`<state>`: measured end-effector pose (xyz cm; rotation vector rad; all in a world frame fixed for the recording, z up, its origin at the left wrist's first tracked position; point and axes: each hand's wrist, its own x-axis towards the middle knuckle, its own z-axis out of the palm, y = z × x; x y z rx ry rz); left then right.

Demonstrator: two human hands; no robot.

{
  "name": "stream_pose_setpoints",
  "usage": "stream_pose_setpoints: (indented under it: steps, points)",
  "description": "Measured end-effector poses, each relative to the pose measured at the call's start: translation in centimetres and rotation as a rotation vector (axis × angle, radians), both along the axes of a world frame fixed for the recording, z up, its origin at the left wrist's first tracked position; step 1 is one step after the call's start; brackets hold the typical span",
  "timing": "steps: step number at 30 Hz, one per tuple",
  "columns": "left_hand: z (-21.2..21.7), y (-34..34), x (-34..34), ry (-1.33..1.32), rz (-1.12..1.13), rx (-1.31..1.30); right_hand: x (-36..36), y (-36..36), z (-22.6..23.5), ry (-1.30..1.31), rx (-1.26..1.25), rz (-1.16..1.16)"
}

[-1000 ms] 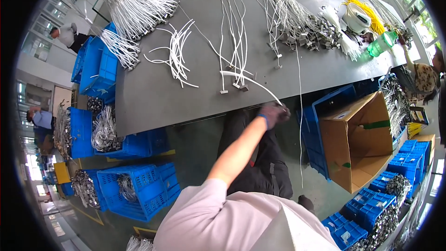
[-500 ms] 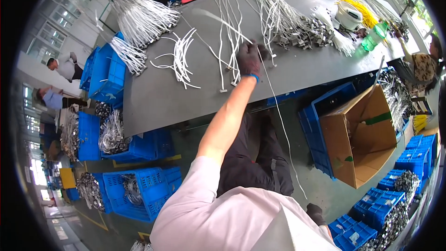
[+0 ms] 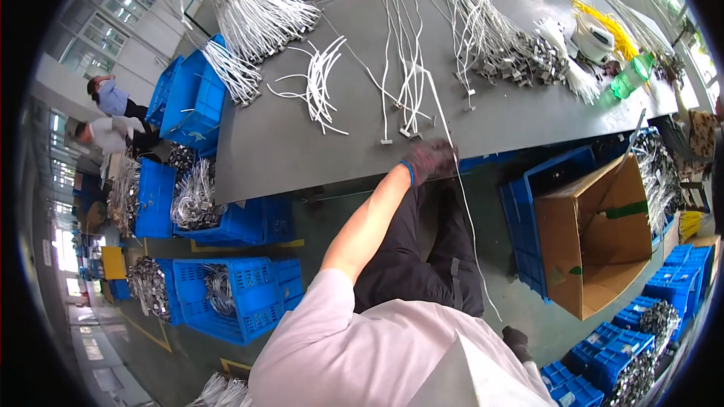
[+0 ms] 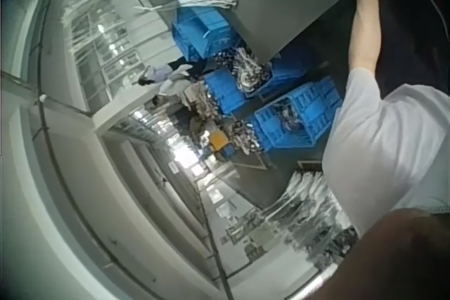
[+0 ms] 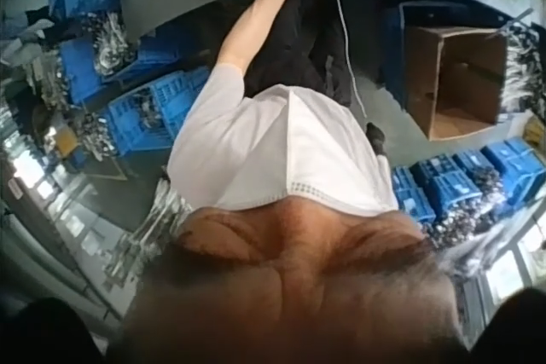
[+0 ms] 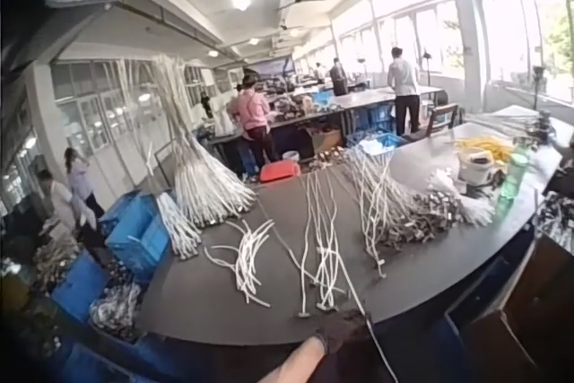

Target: The person processes and crimps the ends of bundles of thin white wires by hand at a factory assembly station, using a wire crimper.

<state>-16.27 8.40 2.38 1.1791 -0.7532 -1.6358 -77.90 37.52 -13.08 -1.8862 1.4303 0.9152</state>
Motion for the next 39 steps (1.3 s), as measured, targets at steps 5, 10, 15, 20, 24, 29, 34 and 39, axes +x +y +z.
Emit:
stream_pose_setpoints:
  steps: [5,10,15,20,24,29,34,39]
  points:
    - [1.5,-0.4,-3.1,-0.043,0.452,-0.118,8.5,-7.5,1.2,-0.160,-0.186,0.087]
    - [3.0,2.1,-7.6,0.066,0.190,-0.008,27.8,-21.0,7.7,-0.879,-0.516,-0.263]
    - [2.9,1.0,-4.0,0.131,0.286,-0.066,34.8,-22.9,16.6,-1.260,-0.084,-0.548]
    - [1.4,0.4,-3.3,0.003,0.182,-0.050,37.0,-24.8,15.7,-1.395,-0.034,-0.825]
    - [0.1,2.8,-4.7,-0.311,0.076,-0.170,39.5,-28.1,12.8,-1.432,-0.213,-0.593]
    - [-1.3,4.3,-5.6,-0.341,0.274,-0.161,42.2,-31.0,12.0,-1.312,-0.774,0.063]
    - [-2.4,2.1,-4.6,-0.137,0.518,-0.125,46.2,-33.5,12.4,-1.222,-0.653,0.007]
    - [-2.4,-0.3,-0.9,-0.106,0.492,-0.045,49.3,-35.7,11.8,-1.180,-0.657,-0.030]
